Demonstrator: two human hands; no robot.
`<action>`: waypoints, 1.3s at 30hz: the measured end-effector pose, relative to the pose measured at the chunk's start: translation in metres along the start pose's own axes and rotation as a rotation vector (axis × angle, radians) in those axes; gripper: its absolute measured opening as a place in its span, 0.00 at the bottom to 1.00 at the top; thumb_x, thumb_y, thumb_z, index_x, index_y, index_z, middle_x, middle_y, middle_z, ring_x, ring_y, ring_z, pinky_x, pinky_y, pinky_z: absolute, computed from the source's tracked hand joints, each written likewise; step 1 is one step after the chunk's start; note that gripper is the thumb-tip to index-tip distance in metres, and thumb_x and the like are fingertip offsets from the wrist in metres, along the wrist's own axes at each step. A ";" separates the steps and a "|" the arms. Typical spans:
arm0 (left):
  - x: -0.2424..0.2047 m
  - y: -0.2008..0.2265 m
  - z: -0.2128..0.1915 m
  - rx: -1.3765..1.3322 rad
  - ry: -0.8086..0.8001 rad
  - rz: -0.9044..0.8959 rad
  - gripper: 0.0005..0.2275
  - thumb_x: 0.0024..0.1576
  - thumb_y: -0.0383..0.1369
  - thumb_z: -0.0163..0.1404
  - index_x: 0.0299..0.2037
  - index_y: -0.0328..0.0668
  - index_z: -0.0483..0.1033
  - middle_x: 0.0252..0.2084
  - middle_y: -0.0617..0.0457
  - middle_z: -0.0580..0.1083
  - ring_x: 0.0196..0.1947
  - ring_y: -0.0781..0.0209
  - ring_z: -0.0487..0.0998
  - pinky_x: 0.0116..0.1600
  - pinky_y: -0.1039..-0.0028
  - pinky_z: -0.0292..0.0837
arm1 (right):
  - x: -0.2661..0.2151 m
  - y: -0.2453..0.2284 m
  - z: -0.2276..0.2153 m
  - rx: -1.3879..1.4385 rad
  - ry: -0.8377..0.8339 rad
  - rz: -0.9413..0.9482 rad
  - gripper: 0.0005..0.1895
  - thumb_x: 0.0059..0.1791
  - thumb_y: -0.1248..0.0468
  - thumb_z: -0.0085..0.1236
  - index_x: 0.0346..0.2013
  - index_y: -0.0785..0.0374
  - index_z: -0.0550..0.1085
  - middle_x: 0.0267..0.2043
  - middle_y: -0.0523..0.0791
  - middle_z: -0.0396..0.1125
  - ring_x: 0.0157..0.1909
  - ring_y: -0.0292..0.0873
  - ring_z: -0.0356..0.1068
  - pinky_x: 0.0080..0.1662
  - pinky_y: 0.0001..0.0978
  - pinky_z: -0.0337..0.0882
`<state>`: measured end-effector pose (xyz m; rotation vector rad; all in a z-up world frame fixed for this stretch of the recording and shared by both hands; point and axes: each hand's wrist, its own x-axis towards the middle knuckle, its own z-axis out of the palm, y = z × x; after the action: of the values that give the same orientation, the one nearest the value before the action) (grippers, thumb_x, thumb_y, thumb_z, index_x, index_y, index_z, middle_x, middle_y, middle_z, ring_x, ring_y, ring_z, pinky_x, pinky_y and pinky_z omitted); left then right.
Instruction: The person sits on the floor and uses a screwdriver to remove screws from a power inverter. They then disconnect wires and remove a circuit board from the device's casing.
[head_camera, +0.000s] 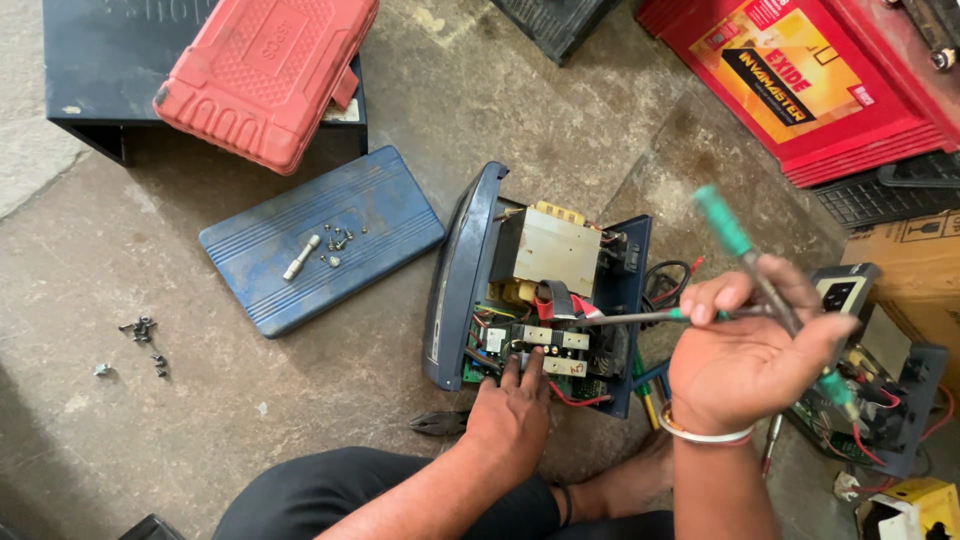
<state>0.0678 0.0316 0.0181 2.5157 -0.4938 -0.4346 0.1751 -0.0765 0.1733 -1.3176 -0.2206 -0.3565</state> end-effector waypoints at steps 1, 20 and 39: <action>-0.001 0.000 -0.001 0.005 -0.006 0.001 0.28 0.57 0.34 0.48 0.68 0.29 0.62 0.76 0.33 0.48 0.71 0.36 0.57 0.57 0.55 0.66 | 0.001 0.000 -0.008 0.047 -0.060 0.044 0.34 0.58 0.38 0.33 0.42 0.65 0.75 0.24 0.47 0.61 0.26 0.44 0.59 0.33 0.37 0.60; -0.004 0.000 -0.012 0.028 -0.060 0.014 0.28 0.57 0.34 0.49 0.68 0.30 0.62 0.77 0.32 0.47 0.71 0.34 0.56 0.58 0.56 0.65 | 0.082 -0.084 0.003 -0.826 -0.758 0.672 0.18 0.51 0.59 0.47 0.50 0.67 0.73 0.34 0.46 0.70 0.44 0.47 0.73 0.52 0.44 0.70; -0.005 0.000 -0.005 -0.025 0.013 0.026 0.30 0.55 0.37 0.52 0.67 0.28 0.63 0.75 0.32 0.51 0.69 0.33 0.59 0.58 0.51 0.66 | -0.002 -0.034 -0.034 -0.271 -0.209 -0.164 0.28 0.60 0.39 0.52 0.63 0.57 0.69 0.69 0.45 0.61 0.55 0.43 0.71 0.50 0.37 0.71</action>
<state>0.0654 0.0358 0.0229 2.4837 -0.5122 -0.4125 0.1588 -0.1162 0.1952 -1.6102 -0.4711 -0.3972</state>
